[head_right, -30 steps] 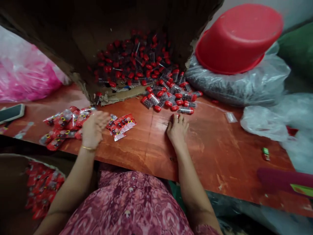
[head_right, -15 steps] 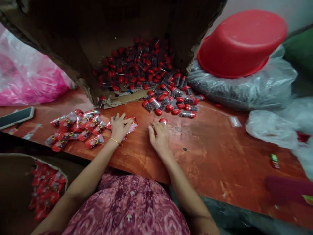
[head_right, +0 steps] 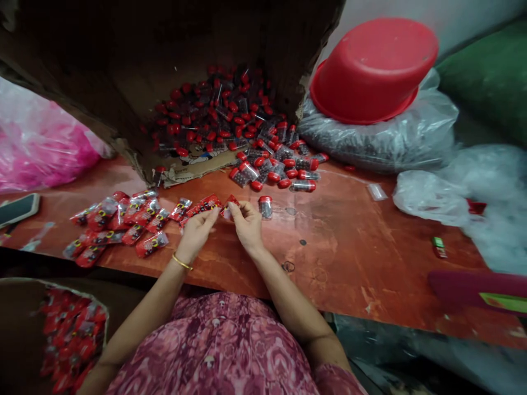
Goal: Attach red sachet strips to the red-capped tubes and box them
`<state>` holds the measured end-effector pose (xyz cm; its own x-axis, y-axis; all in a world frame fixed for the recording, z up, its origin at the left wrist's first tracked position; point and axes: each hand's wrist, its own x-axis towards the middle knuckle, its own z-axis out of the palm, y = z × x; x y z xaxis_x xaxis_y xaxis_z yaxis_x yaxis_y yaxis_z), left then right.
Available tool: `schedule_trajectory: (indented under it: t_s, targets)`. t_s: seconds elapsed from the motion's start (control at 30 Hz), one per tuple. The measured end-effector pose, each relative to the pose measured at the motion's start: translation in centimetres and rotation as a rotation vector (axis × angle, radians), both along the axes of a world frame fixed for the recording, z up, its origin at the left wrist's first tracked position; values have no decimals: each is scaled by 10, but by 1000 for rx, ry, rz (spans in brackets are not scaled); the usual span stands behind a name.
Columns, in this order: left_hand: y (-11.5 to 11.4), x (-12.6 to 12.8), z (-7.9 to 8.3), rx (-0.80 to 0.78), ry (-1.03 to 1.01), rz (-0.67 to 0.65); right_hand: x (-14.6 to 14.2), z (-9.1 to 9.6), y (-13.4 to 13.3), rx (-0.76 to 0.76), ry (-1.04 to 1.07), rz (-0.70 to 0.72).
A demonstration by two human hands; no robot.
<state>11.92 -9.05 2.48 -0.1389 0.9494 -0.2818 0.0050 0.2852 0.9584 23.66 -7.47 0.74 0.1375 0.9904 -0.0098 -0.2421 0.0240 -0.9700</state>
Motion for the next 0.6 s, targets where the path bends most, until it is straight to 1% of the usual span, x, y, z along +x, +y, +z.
schedule_trajectory:
  t_s: [0.07,0.1,0.13,0.2,0.3,0.33,0.4,0.5,0.6]
  targets:
    - [-1,3,3,-187,-218,-78,1,-2,-3,-21,21,-8]
    - [-1,5,5,-248,-324,-94,1,-3,-5,-28,34,-7]
    - [-1,7,6,-279,-412,-84,1,-4,-7,-34,50,-3]
    - [0,11,7,-256,-517,-18,0,-8,-9,-56,80,22]
    - [-2,17,3,-132,-551,151,-1,-14,-11,-88,44,73]
    - [-3,18,1,-110,-553,183,0,-16,-11,-85,9,70]
    - [-6,20,-2,-158,-569,167,2,-19,-10,-61,-89,23]
    - [-10,20,-1,-296,-605,67,8,-20,-10,-6,-258,-52]
    - [-12,21,5,-321,-665,74,12,-19,-12,99,-420,-49]
